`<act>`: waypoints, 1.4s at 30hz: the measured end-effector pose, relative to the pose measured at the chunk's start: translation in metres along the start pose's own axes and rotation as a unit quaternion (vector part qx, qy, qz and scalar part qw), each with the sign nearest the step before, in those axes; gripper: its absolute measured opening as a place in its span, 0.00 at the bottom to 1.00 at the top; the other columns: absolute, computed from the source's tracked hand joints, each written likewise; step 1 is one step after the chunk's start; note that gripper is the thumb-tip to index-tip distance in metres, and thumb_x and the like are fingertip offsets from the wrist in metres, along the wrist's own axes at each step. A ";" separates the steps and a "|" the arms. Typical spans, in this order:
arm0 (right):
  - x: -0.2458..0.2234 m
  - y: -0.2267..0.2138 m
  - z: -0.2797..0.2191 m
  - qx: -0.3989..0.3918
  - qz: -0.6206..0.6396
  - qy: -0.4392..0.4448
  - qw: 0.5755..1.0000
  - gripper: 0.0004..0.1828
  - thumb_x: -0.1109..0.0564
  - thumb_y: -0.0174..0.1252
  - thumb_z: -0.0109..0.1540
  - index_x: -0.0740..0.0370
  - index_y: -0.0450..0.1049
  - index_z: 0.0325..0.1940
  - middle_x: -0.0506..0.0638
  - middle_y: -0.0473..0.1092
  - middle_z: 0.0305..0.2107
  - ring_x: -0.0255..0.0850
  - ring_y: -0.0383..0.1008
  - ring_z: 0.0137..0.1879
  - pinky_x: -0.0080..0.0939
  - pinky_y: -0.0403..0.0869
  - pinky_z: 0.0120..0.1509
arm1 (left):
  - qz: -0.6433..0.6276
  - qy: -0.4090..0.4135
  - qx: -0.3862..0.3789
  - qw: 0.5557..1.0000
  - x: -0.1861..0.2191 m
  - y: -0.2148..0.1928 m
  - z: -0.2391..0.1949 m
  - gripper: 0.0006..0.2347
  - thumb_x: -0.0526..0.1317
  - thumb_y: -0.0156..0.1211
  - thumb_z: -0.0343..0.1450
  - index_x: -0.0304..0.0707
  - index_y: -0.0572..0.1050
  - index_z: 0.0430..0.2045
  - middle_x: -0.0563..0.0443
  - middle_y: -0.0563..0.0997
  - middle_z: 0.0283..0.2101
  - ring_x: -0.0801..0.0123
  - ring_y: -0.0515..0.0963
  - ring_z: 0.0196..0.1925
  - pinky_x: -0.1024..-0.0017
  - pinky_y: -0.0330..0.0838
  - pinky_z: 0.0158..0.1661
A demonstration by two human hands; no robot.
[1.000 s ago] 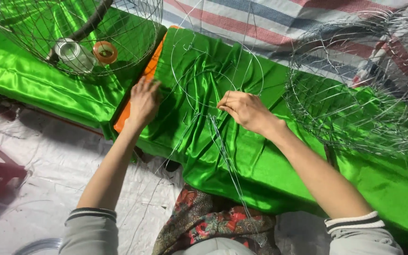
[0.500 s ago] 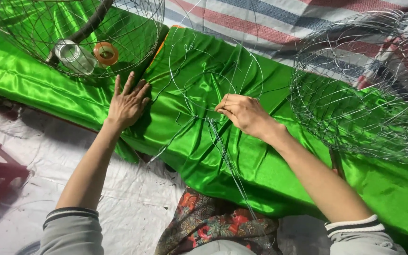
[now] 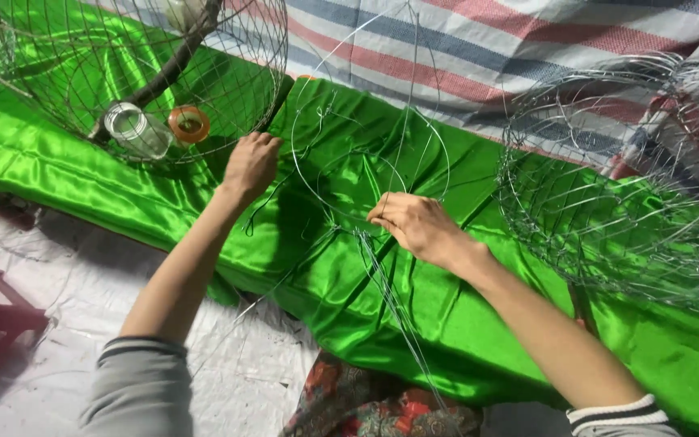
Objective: Joining sections of a wire frame by manually twisting thin metal wires around the joints to secure them.
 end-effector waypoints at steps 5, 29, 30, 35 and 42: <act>-0.001 -0.002 0.003 -0.006 0.023 0.017 1.000 0.12 0.58 0.51 0.70 0.60 0.81 0.41 0.47 0.77 0.35 0.39 0.78 0.39 0.37 0.80 0.47 | -0.141 -0.025 -0.045 0.989 0.002 0.030 0.063 0.26 0.29 0.55 0.66 0.40 0.70 0.62 0.40 0.77 0.56 0.48 0.81 0.55 0.57 0.78 0.50; 0.011 -0.001 0.024 -0.034 0.068 0.033 0.997 0.11 0.60 0.49 0.69 0.60 0.79 0.43 0.47 0.75 0.36 0.41 0.79 0.40 0.41 0.80 0.47 | 0.171 -0.150 -0.128 0.965 0.033 0.079 0.139 0.28 0.37 0.50 0.74 0.33 0.50 0.70 0.44 0.67 0.69 0.67 0.78 0.60 0.74 0.80 0.49; 0.011 -0.002 0.025 -0.032 0.065 0.031 0.997 0.12 0.60 0.49 0.70 0.60 0.79 0.43 0.47 0.75 0.35 0.41 0.79 0.40 0.41 0.80 0.47 | 0.239 -0.094 -0.124 0.959 0.034 0.073 0.138 0.26 0.39 0.49 0.74 0.33 0.56 0.69 0.44 0.66 0.68 0.64 0.74 0.64 0.78 0.77 0.52; 0.011 -0.002 0.021 -0.026 0.073 0.033 0.996 0.12 0.59 0.47 0.70 0.59 0.78 0.44 0.46 0.75 0.35 0.40 0.79 0.41 0.40 0.79 0.47 | 0.120 -0.110 -0.081 0.983 0.034 0.065 0.111 0.28 0.40 0.50 0.72 0.26 0.58 0.68 0.33 0.65 0.67 0.54 0.74 0.63 0.67 0.77 0.52; 0.006 -0.006 0.022 -0.030 0.057 0.052 0.997 0.11 0.59 0.49 0.70 0.61 0.79 0.44 0.48 0.76 0.36 0.39 0.79 0.40 0.39 0.80 0.48 | 0.015 -0.021 -0.110 0.994 0.053 -0.066 0.006 0.30 0.37 0.59 0.67 0.29 0.64 0.66 0.34 0.70 0.64 0.49 0.69 0.69 0.67 0.67 0.65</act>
Point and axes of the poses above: each hand's wrist, its own z-axis towards the middle knuckle, its own y-axis out of the palm, x = y × z, the point moved 1 cm from there along z, towards the middle knuckle
